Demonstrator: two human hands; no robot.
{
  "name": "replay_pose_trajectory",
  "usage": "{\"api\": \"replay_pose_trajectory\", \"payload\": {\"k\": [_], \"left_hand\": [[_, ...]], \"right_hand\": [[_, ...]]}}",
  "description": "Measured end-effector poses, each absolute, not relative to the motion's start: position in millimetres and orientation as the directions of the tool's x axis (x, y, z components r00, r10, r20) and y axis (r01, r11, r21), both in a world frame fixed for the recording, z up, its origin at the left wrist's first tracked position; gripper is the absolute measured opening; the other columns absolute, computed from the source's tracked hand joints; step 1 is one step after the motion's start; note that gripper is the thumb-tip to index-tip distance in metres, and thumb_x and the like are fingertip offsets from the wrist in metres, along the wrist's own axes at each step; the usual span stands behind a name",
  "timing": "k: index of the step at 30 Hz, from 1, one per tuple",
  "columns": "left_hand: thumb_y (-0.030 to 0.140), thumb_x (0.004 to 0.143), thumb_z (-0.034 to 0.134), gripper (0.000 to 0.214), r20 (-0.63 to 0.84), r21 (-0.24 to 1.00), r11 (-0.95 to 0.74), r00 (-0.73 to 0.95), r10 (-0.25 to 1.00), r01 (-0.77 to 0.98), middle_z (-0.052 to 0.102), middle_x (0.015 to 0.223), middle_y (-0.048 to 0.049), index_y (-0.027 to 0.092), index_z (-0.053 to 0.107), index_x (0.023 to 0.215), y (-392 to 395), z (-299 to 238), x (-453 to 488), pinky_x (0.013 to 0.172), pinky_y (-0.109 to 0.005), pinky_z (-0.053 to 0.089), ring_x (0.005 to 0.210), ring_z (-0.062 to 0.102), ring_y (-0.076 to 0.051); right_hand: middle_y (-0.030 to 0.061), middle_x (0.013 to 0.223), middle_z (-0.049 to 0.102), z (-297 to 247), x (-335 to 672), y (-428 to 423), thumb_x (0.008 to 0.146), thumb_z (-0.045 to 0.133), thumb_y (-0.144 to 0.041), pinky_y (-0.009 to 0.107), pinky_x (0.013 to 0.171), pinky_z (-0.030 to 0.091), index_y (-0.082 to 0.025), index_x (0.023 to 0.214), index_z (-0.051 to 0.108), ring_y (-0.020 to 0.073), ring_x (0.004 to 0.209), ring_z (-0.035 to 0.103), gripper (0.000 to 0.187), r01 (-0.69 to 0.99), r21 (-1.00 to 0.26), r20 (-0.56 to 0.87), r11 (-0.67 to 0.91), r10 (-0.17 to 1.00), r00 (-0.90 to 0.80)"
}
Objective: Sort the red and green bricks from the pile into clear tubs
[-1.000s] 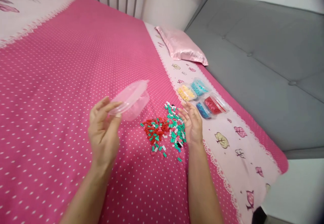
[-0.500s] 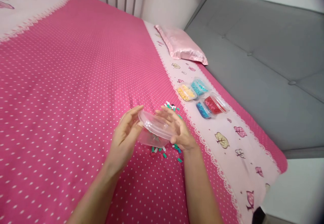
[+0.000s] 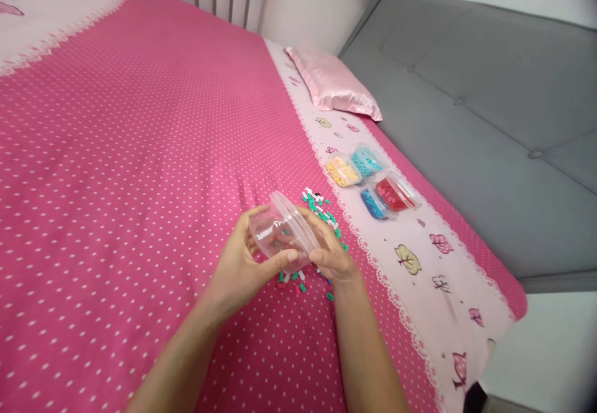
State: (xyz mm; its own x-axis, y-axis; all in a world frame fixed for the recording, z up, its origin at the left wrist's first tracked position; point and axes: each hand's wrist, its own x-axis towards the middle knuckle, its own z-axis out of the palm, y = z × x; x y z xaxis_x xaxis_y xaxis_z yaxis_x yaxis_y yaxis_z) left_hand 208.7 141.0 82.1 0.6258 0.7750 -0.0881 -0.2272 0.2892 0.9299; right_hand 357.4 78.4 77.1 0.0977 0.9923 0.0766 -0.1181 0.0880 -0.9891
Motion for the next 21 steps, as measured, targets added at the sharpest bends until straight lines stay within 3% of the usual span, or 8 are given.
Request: {"api": "replay_pose_trajectory", "payload": {"k": [2, 6, 12, 17, 21], "left_hand": [[0.023, 0.06, 0.076, 0.062, -0.086, 0.938, 0.274, 0.623, 0.777, -0.212, 0.062, 0.11, -0.0113, 0.02, 0.047, 0.114, 142, 81, 208, 0.084, -0.042, 0.049, 0.094, 0.063, -0.025], [0.023, 0.06, 0.076, 0.061, -0.102, 0.92, 0.321, 0.652, 0.751, -0.225, 0.056, 0.122, -0.0114, 0.022, 0.048, 0.114, 143, 81, 206, 0.088, -0.041, 0.048, 0.104, 0.059, -0.026], [0.019, 0.063, 0.074, 0.061, -0.072, 0.886, 0.375, 0.717, 0.694, -0.274, 0.059, 0.117, -0.0104, 0.025, 0.047, 0.117, 144, 80, 202, 0.077, -0.037, 0.053, 0.1, 0.061, -0.027], [0.016, 0.064, 0.073, 0.059, 0.006, 0.854, 0.409, 0.79, 0.613, -0.323, 0.057, 0.121, -0.0107, 0.023, 0.047, 0.117, 145, 81, 199, 0.085, -0.039, 0.05, 0.107, 0.057, -0.028], [0.015, 0.064, 0.073, 0.064, 0.057, 0.842, 0.419, 0.829, 0.557, -0.34, 0.057, 0.121, -0.0111, 0.021, 0.043, 0.12, 147, 79, 198, 0.087, -0.041, 0.049, 0.109, 0.056, -0.028]], "right_hand": [[0.0086, 0.131, 0.049, 75, 358, 78, 0.058, 0.069, -0.056, 0.049, 0.102, 0.035, -0.024, 0.123, 0.047, 0.0294, 0.123, 0.043, 0.075, -0.141, -0.985, 0.081, 0.095, 0.992, 0.096], [0.0086, 0.127, 0.053, 74, 361, 76, 0.061, 0.063, -0.059, 0.049, 0.099, 0.038, -0.025, 0.124, 0.046, 0.0292, 0.121, 0.046, 0.073, -0.158, -0.983, 0.071, 0.091, 0.989, 0.129], [0.0109, 0.134, 0.047, 82, 364, 73, 0.06, 0.058, -0.064, 0.049, 0.101, 0.036, -0.021, 0.127, 0.044, 0.0312, 0.122, 0.044, 0.082, -0.203, -0.979, 0.008, 0.036, 0.991, 0.136], [0.0159, 0.126, 0.051, 80, 370, 72, 0.06, 0.047, -0.075, 0.054, 0.097, 0.035, -0.019, 0.13, 0.038, 0.0325, 0.119, 0.046, 0.09, -0.343, -0.937, 0.023, 0.061, 0.993, 0.114], [0.0161, 0.124, 0.052, 79, 375, 70, 0.061, 0.048, -0.074, 0.054, 0.1, 0.031, -0.02, 0.13, 0.037, 0.0319, 0.119, 0.045, 0.089, -0.466, -0.883, 0.031, 0.061, 0.997, 0.072]]}}
